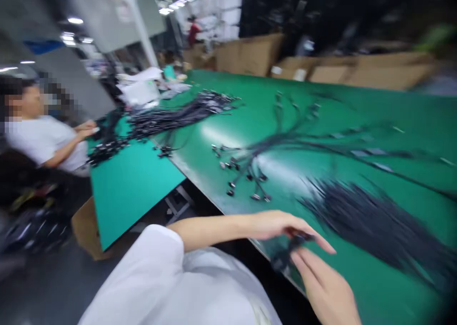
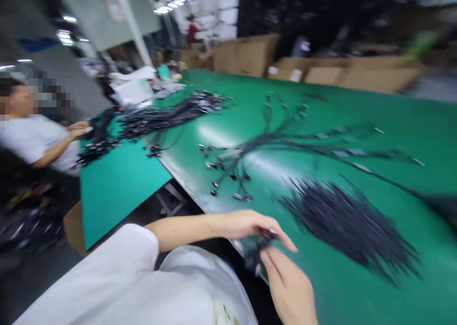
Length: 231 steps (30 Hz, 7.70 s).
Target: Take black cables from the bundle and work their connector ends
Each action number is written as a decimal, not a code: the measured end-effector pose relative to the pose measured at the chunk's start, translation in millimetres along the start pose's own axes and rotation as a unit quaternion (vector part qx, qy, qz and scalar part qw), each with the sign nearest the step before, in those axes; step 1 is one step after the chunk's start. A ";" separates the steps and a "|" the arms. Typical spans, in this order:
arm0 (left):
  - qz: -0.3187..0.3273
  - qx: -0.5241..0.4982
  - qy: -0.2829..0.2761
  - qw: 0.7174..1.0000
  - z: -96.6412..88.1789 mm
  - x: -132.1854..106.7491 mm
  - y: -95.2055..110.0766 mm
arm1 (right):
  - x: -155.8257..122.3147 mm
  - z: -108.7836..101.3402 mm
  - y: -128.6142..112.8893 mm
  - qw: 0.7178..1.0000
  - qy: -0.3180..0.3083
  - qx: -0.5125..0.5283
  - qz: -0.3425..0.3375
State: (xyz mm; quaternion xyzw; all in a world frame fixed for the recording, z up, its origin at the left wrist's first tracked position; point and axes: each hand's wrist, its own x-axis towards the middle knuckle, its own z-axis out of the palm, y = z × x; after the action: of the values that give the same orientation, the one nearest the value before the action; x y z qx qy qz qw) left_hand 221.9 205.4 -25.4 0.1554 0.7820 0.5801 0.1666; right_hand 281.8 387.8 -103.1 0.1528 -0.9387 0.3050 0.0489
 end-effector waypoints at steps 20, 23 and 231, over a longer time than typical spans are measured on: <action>-0.079 -0.321 -0.095 0.939 117.5 19.8 -66.3 | -21.9 2.2 29.4 0.935 0.153 0.233 0.222; -0.084 -0.333 -0.134 0.930 116.0 25.6 -61.7 | -32.2 -0.3 37.3 0.923 0.157 0.272 0.220; -0.109 -0.375 -0.038 0.920 92.8 33.3 -39.4 | -22.8 -7.9 -8.1 0.925 0.140 0.292 0.197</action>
State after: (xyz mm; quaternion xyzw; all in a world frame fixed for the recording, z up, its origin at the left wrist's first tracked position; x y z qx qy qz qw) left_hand 231.1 288.4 -91.0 0.0173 0.5128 0.8025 0.3046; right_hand 306.0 392.1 -96.4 -0.0720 -0.8028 0.5875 0.0721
